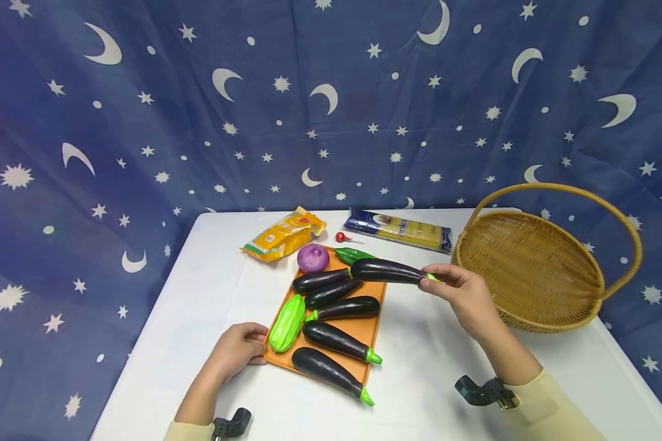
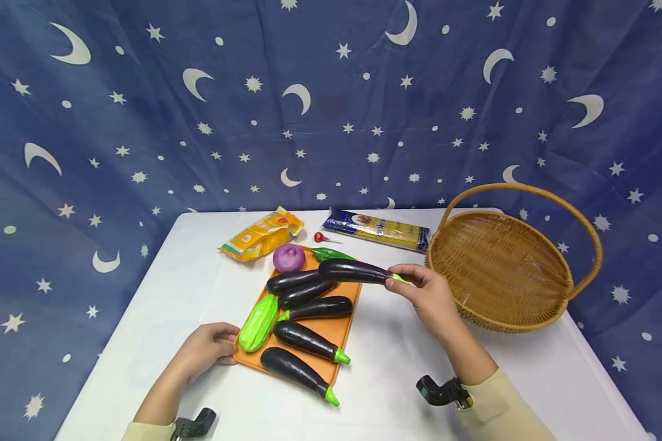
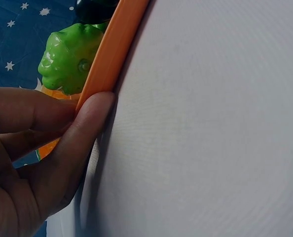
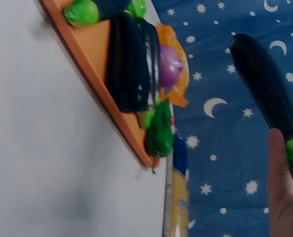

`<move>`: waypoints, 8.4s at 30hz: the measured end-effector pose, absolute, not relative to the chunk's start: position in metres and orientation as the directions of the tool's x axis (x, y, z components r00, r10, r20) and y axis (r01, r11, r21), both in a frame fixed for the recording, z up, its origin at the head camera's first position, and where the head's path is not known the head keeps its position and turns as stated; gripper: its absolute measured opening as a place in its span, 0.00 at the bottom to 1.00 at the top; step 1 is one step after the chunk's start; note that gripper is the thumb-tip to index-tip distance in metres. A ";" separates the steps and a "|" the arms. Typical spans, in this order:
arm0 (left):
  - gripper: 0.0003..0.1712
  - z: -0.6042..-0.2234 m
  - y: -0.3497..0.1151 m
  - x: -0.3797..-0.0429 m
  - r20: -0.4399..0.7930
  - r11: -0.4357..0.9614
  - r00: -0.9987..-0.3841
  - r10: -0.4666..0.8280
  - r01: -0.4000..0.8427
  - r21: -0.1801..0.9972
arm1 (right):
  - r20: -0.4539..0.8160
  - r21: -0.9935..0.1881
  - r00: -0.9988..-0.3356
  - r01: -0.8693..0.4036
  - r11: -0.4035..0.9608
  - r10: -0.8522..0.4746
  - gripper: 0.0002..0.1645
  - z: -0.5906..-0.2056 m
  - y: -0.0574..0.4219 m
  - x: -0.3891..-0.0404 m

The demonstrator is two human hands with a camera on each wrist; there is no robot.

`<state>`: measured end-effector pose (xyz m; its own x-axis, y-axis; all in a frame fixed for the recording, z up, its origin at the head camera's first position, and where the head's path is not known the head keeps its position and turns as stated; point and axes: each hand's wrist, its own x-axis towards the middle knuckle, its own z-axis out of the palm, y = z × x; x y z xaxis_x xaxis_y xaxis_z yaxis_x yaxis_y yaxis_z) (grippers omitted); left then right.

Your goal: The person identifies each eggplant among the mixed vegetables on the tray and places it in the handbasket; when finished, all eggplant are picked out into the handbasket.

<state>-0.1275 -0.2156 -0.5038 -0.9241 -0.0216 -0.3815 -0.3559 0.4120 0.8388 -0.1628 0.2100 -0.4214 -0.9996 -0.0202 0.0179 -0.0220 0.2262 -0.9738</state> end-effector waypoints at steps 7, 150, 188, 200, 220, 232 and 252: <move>0.22 -0.505 -0.217 -0.128 -0.385 0.414 -0.923 -0.023 -0.359 0.837 | 0.028 -0.971 -0.998 -0.015 0.238 0.050 0.25 -0.408 0.230 -0.162; 0.22 -0.508 -0.218 -0.131 -0.434 0.402 -0.900 -0.021 -0.406 0.821 | 0.156 -0.696 -0.984 -0.048 0.716 0.086 0.32 -0.370 0.278 -0.150; 0.21 -0.507 -0.218 -0.131 -0.407 0.374 -0.913 -0.016 -0.383 0.845 | 0.025 -0.748 -0.992 -0.099 0.656 -0.121 0.30 -0.437 0.164 -0.150; 0.21 -0.512 -0.218 -0.127 -0.405 0.370 -0.914 -0.010 -0.380 0.848 | 0.004 -0.766 -0.974 -0.148 0.625 -0.225 0.27 -0.462 0.142 -0.140; 0.21 -0.511 -0.218 -0.128 -0.402 0.372 -0.915 -0.017 -0.379 0.847 | -0.030 -0.770 -0.932 -0.210 0.603 -0.362 0.26 -0.476 0.118 -0.139; 0.20 -0.512 -0.218 -0.128 -0.389 0.363 -0.921 -0.012 -0.366 0.857 | -0.009 -0.746 -0.907 -0.274 0.607 -0.421 0.27 -0.488 0.105 -0.136; 0.20 -0.509 -0.219 -0.126 -0.387 0.359 -0.922 -0.009 -0.364 0.859 | 0.011 -0.696 -0.886 -0.339 0.633 -0.463 0.26 -0.503 0.090 -0.131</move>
<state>-0.1264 -0.2186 -0.5095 -0.9221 -0.0090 -0.3869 -0.3640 0.3594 0.8592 -0.1315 0.0902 -0.5034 -0.8863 -0.4629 0.0114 -0.3395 0.6329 -0.6958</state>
